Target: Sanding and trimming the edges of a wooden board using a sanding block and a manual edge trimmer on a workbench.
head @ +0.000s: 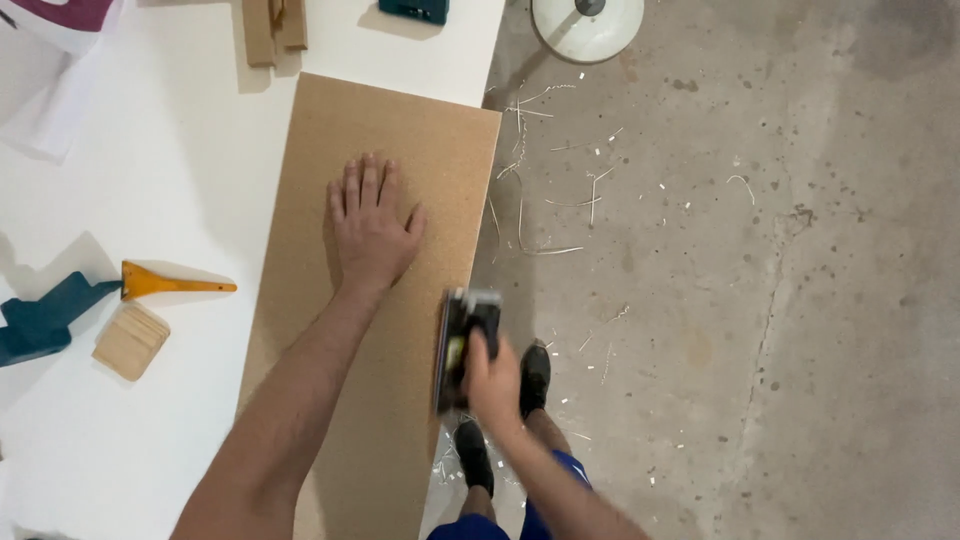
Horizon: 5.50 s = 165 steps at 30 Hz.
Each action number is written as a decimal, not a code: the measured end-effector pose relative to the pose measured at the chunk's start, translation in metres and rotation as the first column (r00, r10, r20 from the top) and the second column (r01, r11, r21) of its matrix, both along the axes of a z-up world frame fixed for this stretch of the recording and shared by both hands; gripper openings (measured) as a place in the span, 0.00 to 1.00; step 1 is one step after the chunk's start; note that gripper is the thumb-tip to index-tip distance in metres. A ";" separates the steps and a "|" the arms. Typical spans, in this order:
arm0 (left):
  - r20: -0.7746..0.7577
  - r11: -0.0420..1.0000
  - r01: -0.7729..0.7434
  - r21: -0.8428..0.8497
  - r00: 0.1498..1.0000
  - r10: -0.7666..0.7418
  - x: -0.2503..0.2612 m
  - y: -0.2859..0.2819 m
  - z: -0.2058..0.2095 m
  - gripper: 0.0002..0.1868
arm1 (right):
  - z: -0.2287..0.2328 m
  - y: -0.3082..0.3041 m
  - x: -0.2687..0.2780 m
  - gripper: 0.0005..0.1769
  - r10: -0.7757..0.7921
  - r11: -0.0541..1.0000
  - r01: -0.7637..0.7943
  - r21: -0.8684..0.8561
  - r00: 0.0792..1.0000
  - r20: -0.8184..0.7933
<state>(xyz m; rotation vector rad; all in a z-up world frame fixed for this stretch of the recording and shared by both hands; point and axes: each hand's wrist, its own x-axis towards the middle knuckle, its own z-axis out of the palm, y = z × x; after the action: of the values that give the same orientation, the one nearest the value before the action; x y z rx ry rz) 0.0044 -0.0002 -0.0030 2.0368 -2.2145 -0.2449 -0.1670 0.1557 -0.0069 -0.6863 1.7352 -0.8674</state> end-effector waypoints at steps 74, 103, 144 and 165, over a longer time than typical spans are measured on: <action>0.090 0.997 0.065 0.044 0.994 -0.069 0.000 -0.004 0.001 0.43 | -0.023 -0.214 -0.055 0.18 0.045 0.995 -0.052 -0.089 0.996 -0.079; -0.172 0.991 -0.044 -0.124 0.985 0.022 0.011 0.004 -0.022 0.25 | -0.036 -0.181 -0.028 0.20 0.188 0.954 -0.237 -0.184 0.950 -0.250; 0.085 0.999 0.025 -0.047 0.996 -0.021 0.198 0.599 0.003 0.33 | 0.045 0.474 0.131 0.23 0.386 0.909 -0.408 -0.087 0.901 -0.198; -0.024 0.964 0.103 -0.243 0.993 -0.112 0.201 0.610 0.003 0.31 | 0.083 0.735 0.194 0.19 0.496 0.858 -0.475 0.195 0.865 -0.075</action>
<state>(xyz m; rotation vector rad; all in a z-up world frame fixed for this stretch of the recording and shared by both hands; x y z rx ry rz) 0.2051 0.6097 -0.0005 1.7750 -2.2118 -0.0200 0.0275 0.8902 0.0763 -1.0226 1.6104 -0.3250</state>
